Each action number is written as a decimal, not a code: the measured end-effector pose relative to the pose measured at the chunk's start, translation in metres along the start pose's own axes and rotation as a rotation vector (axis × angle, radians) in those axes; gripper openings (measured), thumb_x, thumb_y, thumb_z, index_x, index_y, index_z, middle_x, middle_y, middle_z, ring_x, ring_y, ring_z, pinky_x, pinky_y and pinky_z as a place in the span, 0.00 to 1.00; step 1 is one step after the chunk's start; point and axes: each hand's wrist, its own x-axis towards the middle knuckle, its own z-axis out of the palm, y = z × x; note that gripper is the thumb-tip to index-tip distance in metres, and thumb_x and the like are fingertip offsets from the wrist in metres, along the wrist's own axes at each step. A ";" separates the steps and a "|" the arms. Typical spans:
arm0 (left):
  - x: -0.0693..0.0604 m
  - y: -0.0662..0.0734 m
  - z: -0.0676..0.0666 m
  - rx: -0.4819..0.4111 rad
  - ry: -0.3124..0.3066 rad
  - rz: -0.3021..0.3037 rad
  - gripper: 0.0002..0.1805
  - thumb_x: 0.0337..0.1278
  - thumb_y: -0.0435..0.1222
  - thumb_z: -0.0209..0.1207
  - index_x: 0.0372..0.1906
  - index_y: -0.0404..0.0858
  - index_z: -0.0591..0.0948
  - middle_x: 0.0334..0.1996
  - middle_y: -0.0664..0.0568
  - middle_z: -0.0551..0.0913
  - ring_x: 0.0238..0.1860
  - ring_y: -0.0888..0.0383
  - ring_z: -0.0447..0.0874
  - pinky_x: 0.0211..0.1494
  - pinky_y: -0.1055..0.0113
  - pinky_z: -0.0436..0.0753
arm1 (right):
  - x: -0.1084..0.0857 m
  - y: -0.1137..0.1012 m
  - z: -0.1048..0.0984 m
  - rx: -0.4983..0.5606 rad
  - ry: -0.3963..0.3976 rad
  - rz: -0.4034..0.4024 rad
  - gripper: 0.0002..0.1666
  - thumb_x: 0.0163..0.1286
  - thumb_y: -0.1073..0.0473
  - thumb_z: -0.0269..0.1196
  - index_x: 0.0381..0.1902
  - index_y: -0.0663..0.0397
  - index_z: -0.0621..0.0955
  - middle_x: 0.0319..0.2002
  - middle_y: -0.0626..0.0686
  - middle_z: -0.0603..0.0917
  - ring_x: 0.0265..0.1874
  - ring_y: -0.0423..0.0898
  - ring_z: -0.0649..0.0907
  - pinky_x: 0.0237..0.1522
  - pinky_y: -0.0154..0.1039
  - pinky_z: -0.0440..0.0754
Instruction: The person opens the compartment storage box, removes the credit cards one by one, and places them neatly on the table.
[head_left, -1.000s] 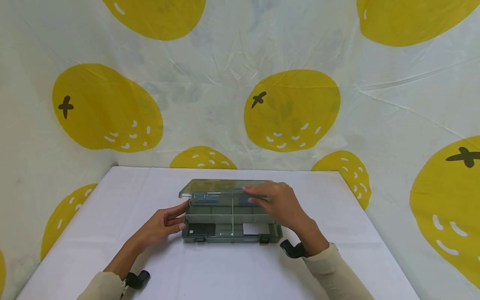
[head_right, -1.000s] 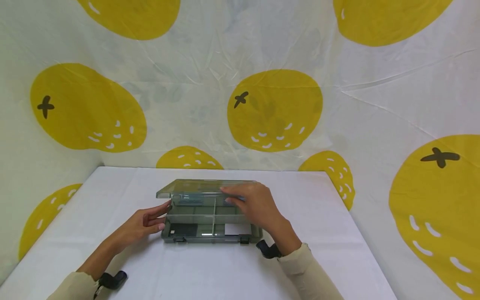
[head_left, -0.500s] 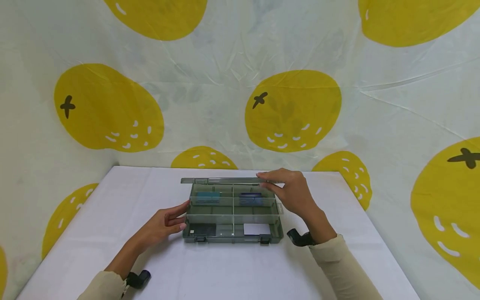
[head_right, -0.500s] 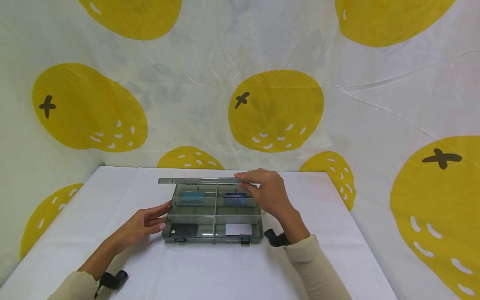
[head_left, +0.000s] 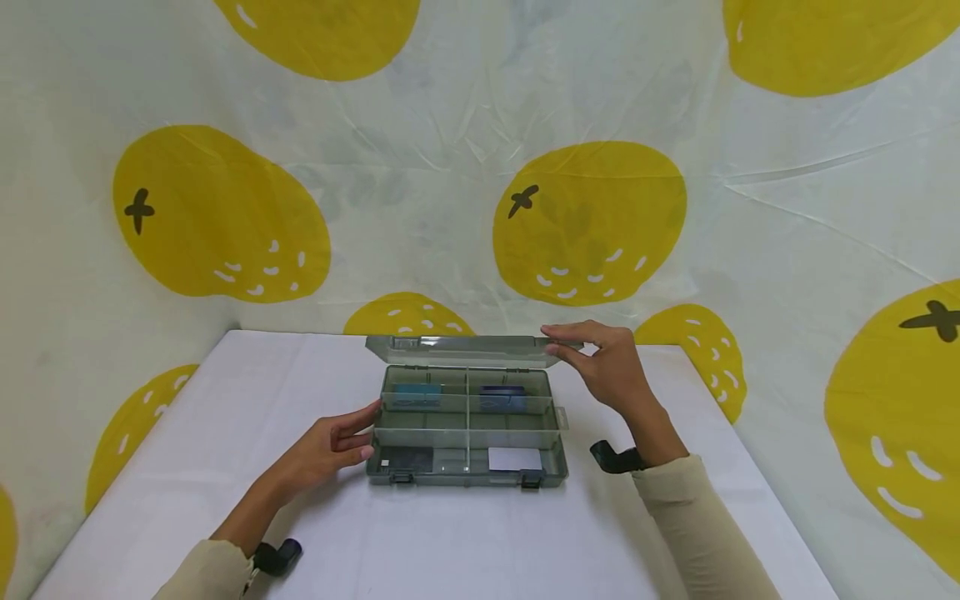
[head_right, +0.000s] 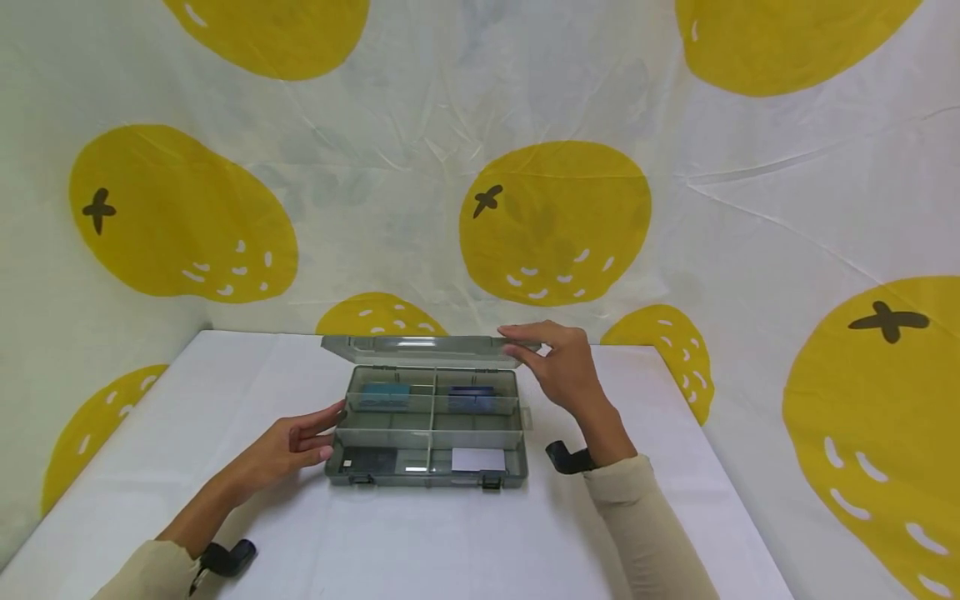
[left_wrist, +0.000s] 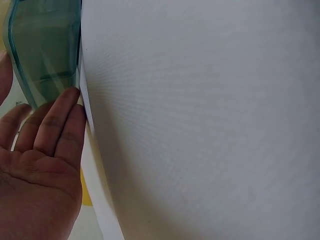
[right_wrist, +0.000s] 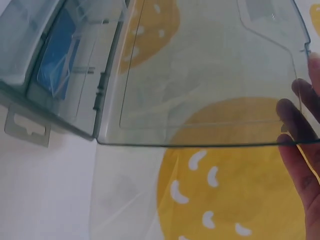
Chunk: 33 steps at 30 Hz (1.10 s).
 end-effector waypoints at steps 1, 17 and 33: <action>0.000 0.000 0.000 0.004 -0.001 0.001 0.46 0.72 0.37 0.67 0.86 0.42 0.56 0.86 0.41 0.53 0.79 0.34 0.68 0.70 0.66 0.82 | 0.000 0.002 -0.001 0.005 0.008 0.007 0.22 0.58 0.69 0.79 0.51 0.51 0.93 0.47 0.52 0.95 0.44 0.46 0.92 0.45 0.26 0.86; 0.002 -0.002 0.000 0.010 -0.007 0.018 0.46 0.72 0.36 0.67 0.86 0.40 0.56 0.86 0.40 0.53 0.79 0.34 0.68 0.70 0.66 0.82 | 0.008 0.033 0.002 0.300 0.213 0.211 0.17 0.67 0.71 0.73 0.54 0.63 0.90 0.51 0.63 0.92 0.49 0.32 0.91 0.48 0.29 0.90; 0.002 -0.002 0.001 0.009 -0.009 0.013 0.46 0.72 0.37 0.67 0.86 0.40 0.55 0.86 0.41 0.52 0.79 0.34 0.67 0.70 0.66 0.82 | 0.011 0.063 0.017 0.446 0.355 0.400 0.18 0.70 0.65 0.72 0.56 0.62 0.89 0.49 0.46 0.94 0.40 0.37 0.93 0.44 0.30 0.91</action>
